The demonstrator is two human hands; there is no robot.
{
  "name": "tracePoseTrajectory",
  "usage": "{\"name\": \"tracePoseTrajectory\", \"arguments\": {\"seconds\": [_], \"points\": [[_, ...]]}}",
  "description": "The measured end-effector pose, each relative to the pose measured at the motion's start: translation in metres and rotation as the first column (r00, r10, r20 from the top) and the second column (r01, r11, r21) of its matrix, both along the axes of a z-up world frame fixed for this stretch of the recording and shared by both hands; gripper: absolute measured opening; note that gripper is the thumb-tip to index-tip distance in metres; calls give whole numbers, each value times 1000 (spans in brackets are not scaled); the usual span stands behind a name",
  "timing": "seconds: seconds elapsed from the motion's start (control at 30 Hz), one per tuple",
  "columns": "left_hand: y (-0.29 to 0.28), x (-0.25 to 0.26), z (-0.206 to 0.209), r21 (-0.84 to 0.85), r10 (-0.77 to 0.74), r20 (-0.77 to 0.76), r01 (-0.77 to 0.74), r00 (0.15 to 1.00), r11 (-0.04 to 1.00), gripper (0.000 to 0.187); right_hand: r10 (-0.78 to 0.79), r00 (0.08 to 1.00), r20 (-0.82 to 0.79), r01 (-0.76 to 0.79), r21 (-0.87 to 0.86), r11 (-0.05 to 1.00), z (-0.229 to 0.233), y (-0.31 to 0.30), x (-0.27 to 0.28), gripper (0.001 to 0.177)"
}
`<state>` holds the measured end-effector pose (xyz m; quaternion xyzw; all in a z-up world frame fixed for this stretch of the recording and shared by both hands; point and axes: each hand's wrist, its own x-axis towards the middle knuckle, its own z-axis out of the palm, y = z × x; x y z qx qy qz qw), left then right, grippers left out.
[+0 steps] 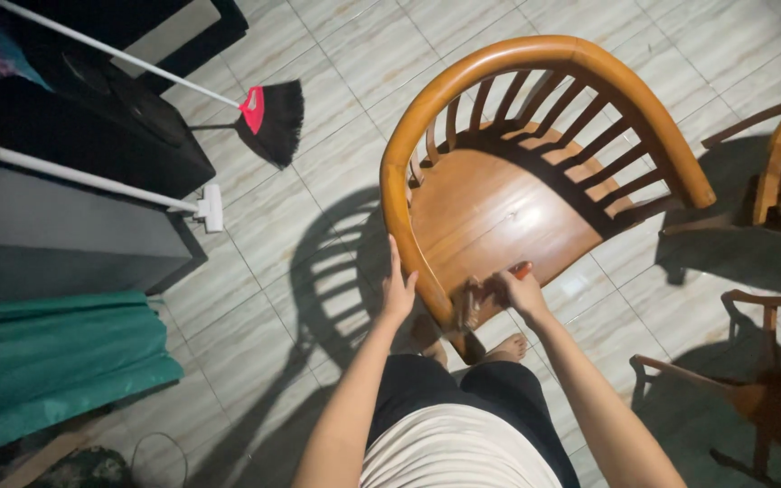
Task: Polishing a wooden chair using a brush and a cloth.
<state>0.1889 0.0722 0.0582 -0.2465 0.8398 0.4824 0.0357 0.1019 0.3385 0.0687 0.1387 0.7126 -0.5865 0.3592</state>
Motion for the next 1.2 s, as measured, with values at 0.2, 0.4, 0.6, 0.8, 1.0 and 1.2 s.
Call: {"name": "tracePoseTrajectory", "arguments": {"seconds": [0.2, 0.4, 0.6, 0.8, 1.0, 1.2], "points": [[-4, -4, 14, 48, -23, 173, 15, 985, 999, 103, -221, 963, 153, 254, -245, 936, 31, -26, -1, 28], [-12, 0, -9, 77, -48, 34, 45, 998, 996, 103, 83, 994, -65, -70, 187, 980, 23, -8, -13, 34], [-11, 3, -27, 64, 8, 5, -9, 1000, 998, 67, 81, 997, -18, -82, -78, 994, 6, -42, -55, 34], [-3, 1, -2, 70, 89, 269, -111, 959, 991, 58, -129, 958, 255, 231, -423, 876, 23, -94, -115, 28], [20, -3, 20, 32, 168, 157, -175, 973, 984, 91, -41, 977, 209, 123, -395, 910, -18, -89, -129, 32], [45, -19, 30, -8, 307, 186, -311, 933, 950, 120, 175, 951, 255, -71, -370, 926, -27, -103, -155, 36]]}}
